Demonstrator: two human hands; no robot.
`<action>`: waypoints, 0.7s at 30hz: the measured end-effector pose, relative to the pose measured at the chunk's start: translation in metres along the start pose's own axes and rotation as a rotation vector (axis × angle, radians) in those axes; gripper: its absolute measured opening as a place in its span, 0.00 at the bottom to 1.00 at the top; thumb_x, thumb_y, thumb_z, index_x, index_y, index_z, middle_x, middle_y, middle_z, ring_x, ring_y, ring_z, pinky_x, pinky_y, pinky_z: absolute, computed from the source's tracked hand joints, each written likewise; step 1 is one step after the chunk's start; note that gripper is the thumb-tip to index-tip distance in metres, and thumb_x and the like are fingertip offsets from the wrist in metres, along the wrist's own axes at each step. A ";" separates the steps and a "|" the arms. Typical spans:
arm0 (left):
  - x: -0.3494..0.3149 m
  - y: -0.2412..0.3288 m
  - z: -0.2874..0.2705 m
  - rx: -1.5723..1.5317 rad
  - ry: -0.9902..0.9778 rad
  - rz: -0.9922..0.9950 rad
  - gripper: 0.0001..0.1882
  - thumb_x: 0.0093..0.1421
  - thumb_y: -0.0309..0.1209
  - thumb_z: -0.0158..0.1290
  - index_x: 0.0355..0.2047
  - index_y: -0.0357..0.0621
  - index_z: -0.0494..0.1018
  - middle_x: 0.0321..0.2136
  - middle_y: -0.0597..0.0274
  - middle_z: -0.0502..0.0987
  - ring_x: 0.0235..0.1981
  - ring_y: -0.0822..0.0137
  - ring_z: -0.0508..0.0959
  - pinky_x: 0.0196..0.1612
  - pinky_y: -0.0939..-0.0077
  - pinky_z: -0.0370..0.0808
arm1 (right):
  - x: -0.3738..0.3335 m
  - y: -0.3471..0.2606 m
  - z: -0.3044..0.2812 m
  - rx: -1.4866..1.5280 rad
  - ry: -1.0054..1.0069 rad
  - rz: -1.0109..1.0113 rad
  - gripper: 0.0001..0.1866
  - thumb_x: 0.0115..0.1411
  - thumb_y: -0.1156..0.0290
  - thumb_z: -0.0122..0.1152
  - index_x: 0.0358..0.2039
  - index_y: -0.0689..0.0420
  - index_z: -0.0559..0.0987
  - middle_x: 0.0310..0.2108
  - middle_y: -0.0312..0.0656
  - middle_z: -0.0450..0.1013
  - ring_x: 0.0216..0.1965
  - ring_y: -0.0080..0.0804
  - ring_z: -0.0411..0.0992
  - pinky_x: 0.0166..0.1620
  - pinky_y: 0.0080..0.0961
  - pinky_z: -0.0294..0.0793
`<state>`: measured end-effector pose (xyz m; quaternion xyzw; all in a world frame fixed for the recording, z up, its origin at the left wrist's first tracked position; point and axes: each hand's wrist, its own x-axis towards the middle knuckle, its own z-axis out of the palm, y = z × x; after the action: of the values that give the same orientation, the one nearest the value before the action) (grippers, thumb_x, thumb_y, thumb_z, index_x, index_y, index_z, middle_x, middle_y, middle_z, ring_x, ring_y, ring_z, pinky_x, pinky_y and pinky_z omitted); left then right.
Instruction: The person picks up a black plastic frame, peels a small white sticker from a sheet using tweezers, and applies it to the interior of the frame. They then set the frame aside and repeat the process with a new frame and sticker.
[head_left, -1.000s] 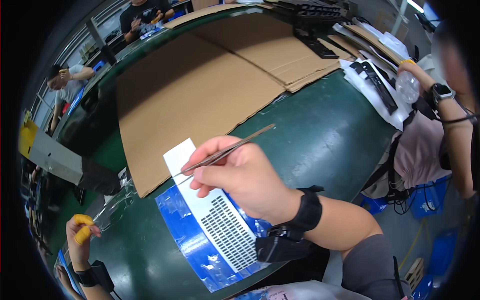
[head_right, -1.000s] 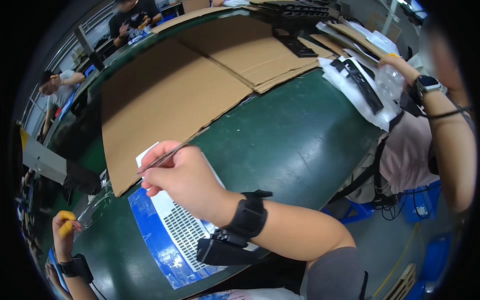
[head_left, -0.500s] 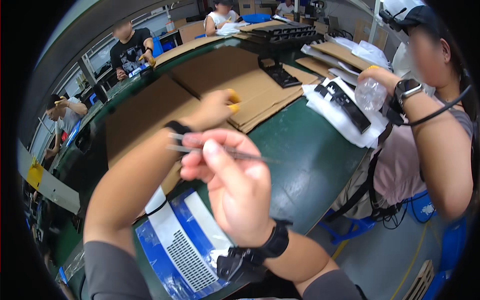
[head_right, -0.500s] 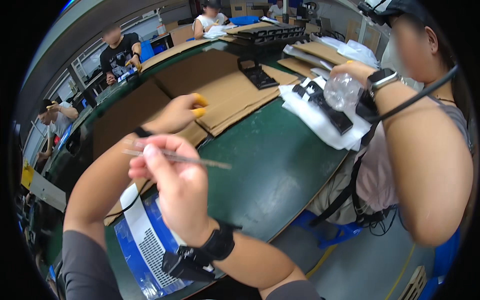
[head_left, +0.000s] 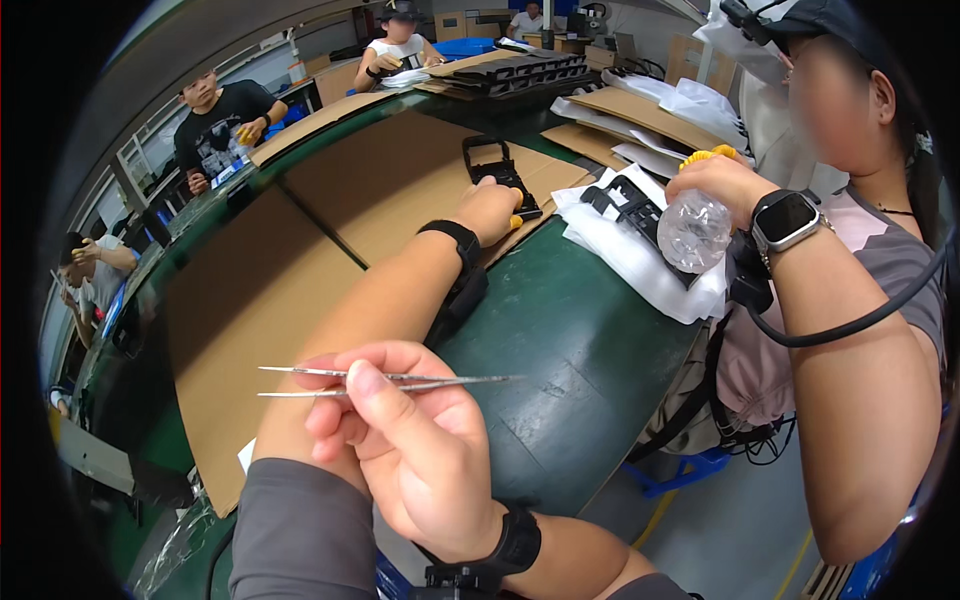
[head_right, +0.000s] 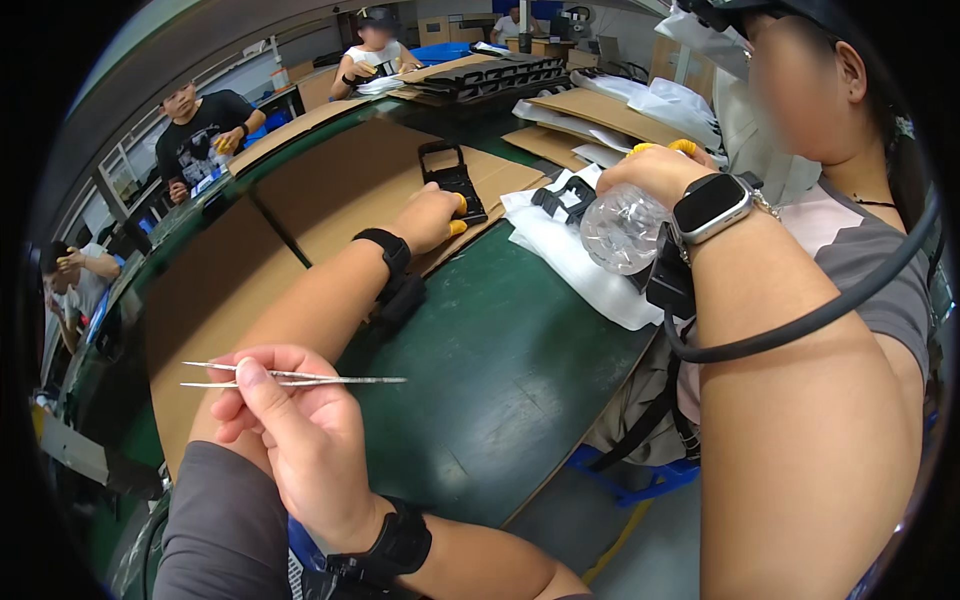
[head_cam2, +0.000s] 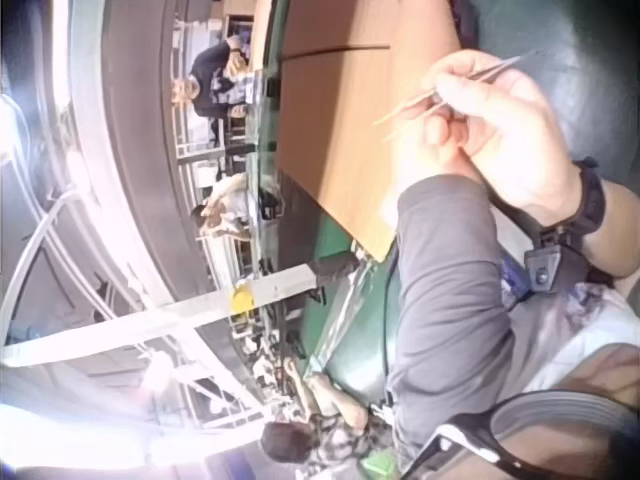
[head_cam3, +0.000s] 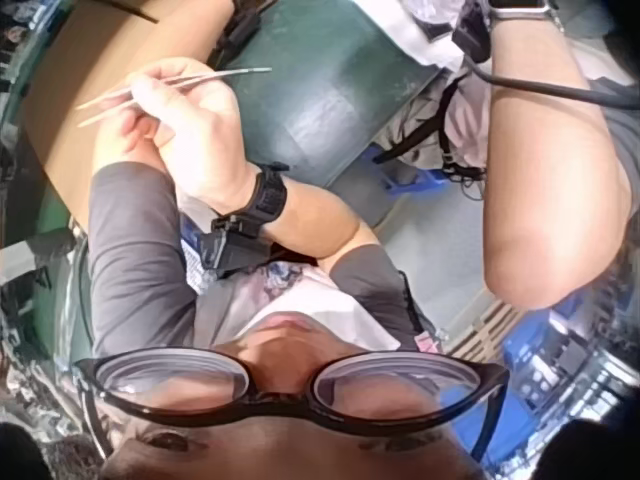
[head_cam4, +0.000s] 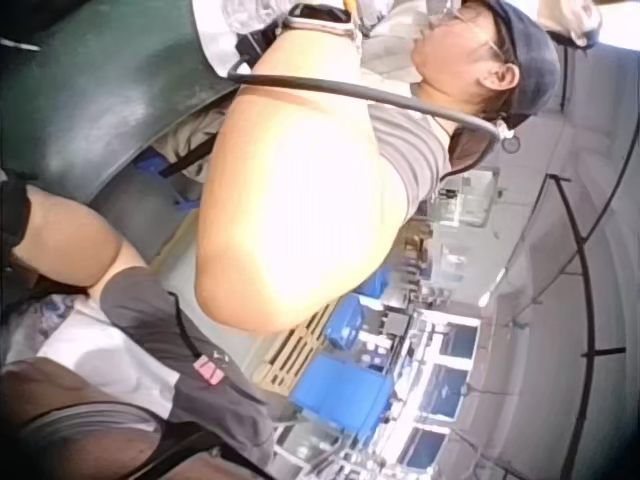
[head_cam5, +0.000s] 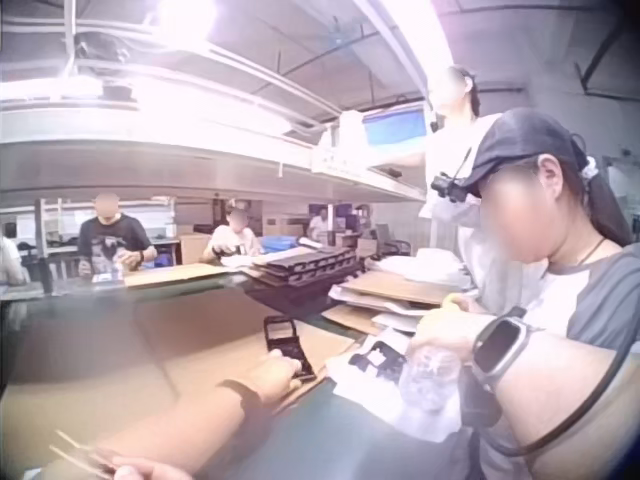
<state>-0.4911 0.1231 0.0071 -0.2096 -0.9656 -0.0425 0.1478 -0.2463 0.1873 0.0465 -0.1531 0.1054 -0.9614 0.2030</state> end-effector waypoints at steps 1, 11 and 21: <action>-0.008 -0.003 -0.004 0.010 -0.004 -0.012 0.09 0.50 0.30 0.46 0.28 0.38 0.71 0.29 0.57 0.72 0.36 0.58 0.68 0.41 0.65 0.65 | -0.003 0.004 0.003 0.017 -0.006 0.020 0.07 0.56 0.74 0.45 0.34 0.63 0.69 0.34 0.51 0.69 0.28 0.28 0.69 0.30 0.22 0.72; -0.200 0.004 -0.137 0.088 0.134 0.254 0.06 0.42 0.26 0.49 0.23 0.38 0.66 0.24 0.56 0.66 0.29 0.58 0.64 0.32 0.70 0.64 | -0.005 0.009 0.012 -0.079 -0.095 -0.059 0.06 0.55 0.74 0.48 0.32 0.63 0.68 0.28 0.46 0.70 0.25 0.25 0.70 0.26 0.18 0.72; -0.399 0.004 -0.163 0.009 0.124 -0.194 0.11 0.44 0.26 0.54 0.30 0.39 0.69 0.23 0.58 0.67 0.25 0.59 0.66 0.28 0.72 0.64 | -0.028 0.071 0.002 -0.672 -0.107 0.357 0.09 0.52 0.69 0.54 0.26 0.63 0.71 0.20 0.40 0.70 0.19 0.19 0.67 0.18 0.11 0.64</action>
<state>-0.0996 -0.0535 0.0416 -0.1116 -0.9705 -0.0652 0.2034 -0.1961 0.1349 0.0224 -0.2401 0.4291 -0.8134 0.3107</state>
